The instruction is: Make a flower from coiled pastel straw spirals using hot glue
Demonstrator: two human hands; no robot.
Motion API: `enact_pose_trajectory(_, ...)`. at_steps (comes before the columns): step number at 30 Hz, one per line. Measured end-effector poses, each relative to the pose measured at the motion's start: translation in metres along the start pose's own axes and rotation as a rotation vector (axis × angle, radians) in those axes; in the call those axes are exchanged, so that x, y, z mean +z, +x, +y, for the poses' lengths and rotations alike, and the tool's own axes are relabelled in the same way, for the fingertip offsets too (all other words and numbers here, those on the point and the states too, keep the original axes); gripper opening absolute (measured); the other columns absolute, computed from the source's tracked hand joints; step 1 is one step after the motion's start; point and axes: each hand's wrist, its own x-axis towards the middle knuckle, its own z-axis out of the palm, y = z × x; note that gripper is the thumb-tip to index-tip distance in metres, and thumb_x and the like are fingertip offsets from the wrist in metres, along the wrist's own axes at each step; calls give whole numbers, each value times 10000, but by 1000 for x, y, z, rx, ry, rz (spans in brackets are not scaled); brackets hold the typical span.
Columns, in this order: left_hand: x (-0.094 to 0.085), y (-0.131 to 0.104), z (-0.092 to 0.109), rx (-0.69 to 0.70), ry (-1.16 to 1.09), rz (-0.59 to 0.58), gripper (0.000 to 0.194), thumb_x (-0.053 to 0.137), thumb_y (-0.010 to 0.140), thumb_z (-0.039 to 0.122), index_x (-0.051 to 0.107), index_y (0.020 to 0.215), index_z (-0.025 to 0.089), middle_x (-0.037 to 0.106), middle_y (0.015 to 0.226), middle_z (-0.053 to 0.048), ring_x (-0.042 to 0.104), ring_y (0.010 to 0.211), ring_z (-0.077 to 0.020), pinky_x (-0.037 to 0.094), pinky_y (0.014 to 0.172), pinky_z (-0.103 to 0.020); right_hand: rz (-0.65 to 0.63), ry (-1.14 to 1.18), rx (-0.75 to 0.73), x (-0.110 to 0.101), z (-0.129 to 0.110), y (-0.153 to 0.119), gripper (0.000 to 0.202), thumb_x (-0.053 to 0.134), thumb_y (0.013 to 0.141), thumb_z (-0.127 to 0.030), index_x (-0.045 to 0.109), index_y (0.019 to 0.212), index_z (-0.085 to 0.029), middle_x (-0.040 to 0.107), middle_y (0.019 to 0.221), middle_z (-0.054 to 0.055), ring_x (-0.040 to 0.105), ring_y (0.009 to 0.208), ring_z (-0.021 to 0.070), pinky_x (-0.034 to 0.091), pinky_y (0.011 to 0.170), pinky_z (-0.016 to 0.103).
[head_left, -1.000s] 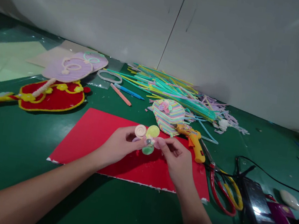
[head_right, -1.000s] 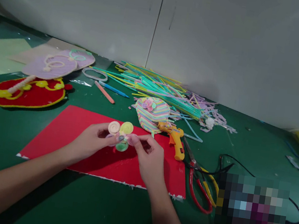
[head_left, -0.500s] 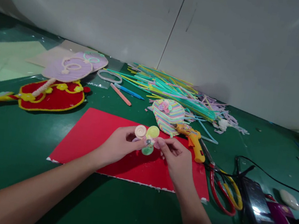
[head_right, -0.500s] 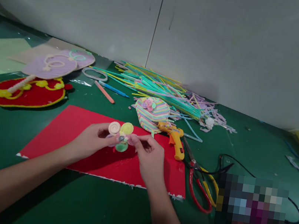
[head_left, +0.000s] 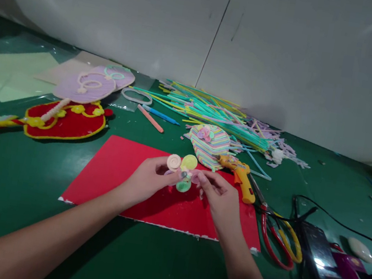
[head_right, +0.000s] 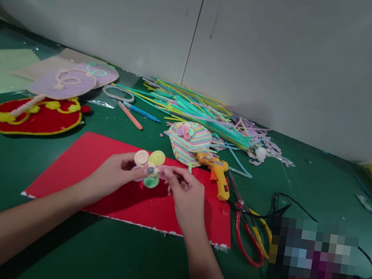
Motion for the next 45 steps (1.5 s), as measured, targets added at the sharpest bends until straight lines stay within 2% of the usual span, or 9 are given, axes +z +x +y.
enact_pose_trajectory(4,0,0,0,2,13,0,249,611,721,384,621,791,145,645,783,-22,579,725,-150,450,644,-250,17,11,-4,1,1,-1,222,641,719,-363,679,810,-164,618,600,5,518,512,101,435,478,220)
enact_pose_trajectory(17,3,-2,-1,42,137,17,215,570,748,369,561,756,154,595,734,-2,553,692,-142,427,617,-242,19,-19,30,2,3,-1,254,636,710,-410,634,712,-156,584,547,-8,491,456,90,409,432,207)
enact_pose_trajectory(24,5,-6,2,34,11,50,343,564,765,338,503,1068,189,620,947,-34,589,833,-155,463,692,-246,-9,12,65,2,5,0,278,637,698,-432,626,701,-154,557,519,-18,468,411,74,383,369,183)
enact_pose_trajectory(29,-2,-13,6,42,314,32,288,446,832,394,597,932,170,620,768,-13,573,702,-155,434,609,-235,-105,-21,114,4,10,0,300,621,701,-456,628,694,-156,570,535,-10,469,387,74,354,330,180)
enact_pose_trajectory(32,-9,-15,5,52,547,38,317,438,834,402,612,987,186,615,741,-17,585,709,-173,438,622,-255,-127,-87,131,5,12,-1,301,596,722,-458,636,704,-160,559,526,-11,426,350,66,316,305,182)
enact_pose_trajectory(35,-12,-16,4,136,733,117,357,469,820,378,571,1116,206,608,995,-69,567,967,-228,461,786,-324,-135,-171,111,7,12,-3,257,592,734,-432,639,688,-183,560,513,-13,407,340,70,302,307,193)
enact_pose_trajectory(38,-11,-24,1,289,892,171,405,422,856,317,475,1235,184,481,1275,-99,452,1172,-233,403,951,-377,-126,-251,88,9,10,-4,233,586,745,-405,634,654,-196,576,511,-12,425,345,81,313,332,209)
enact_pose_trajectory(42,-7,-47,-6,502,1134,-39,476,375,888,301,346,1338,147,401,1388,-99,381,1258,-218,364,1018,-369,-94,-263,79,11,10,-5,213,580,754,-394,614,692,-193,612,578,-1,439,351,78,321,348,215)
enact_pose_trajectory(45,-7,-61,-14,580,1263,-87,599,417,869,375,256,1381,109,304,1442,-109,303,1309,-242,340,1043,-376,-64,-233,75,12,12,-5,200,601,740,-397,574,739,-199,584,561,-16,451,368,82,331,352,207)
